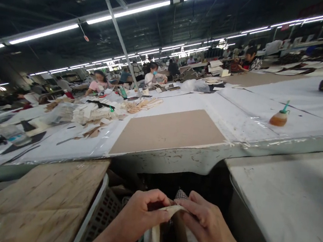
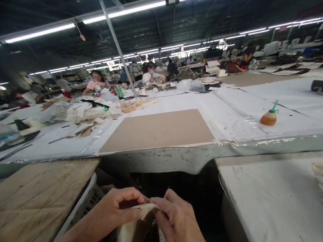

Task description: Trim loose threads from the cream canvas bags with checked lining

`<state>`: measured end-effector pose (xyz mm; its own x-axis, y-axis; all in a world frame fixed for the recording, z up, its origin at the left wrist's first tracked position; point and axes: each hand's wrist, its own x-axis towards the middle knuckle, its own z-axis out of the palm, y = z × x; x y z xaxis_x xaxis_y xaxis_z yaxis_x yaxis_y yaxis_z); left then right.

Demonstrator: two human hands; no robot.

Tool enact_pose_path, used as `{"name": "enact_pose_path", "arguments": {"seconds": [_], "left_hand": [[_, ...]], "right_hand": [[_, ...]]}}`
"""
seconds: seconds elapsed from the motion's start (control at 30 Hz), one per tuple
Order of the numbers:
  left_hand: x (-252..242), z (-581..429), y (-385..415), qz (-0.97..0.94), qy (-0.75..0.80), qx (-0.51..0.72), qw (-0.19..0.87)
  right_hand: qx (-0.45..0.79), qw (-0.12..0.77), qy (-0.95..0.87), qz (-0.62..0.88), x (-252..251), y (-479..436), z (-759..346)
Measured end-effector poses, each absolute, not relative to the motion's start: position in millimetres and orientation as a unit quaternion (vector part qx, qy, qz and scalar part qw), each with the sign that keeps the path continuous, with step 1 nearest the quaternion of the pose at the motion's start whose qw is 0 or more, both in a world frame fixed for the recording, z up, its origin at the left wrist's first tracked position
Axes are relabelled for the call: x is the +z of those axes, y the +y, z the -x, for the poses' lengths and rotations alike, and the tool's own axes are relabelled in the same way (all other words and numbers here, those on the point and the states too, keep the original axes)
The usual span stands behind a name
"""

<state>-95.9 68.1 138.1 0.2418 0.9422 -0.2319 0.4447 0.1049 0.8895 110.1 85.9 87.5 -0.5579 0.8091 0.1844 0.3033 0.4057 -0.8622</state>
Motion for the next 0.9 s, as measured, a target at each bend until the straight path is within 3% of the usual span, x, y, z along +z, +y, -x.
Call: {"name": "enact_pose_path", "arguments": {"seconds": [0.37,0.67,0.9], "left_hand": [[130,99,81,-0.631,0.565,0.231,0.478],[119,93,86,-0.623,0.590,0.257,0.444],[117,92,85,-0.651,0.582,0.257,0.414]], "right_hand": [[0.470,0.290,-0.769,0.323,79,107,-120],[0.558,0.356,-0.700,0.269,72,114,-116],[0.523,0.362,-0.684,0.356,68,112,-109]]}}
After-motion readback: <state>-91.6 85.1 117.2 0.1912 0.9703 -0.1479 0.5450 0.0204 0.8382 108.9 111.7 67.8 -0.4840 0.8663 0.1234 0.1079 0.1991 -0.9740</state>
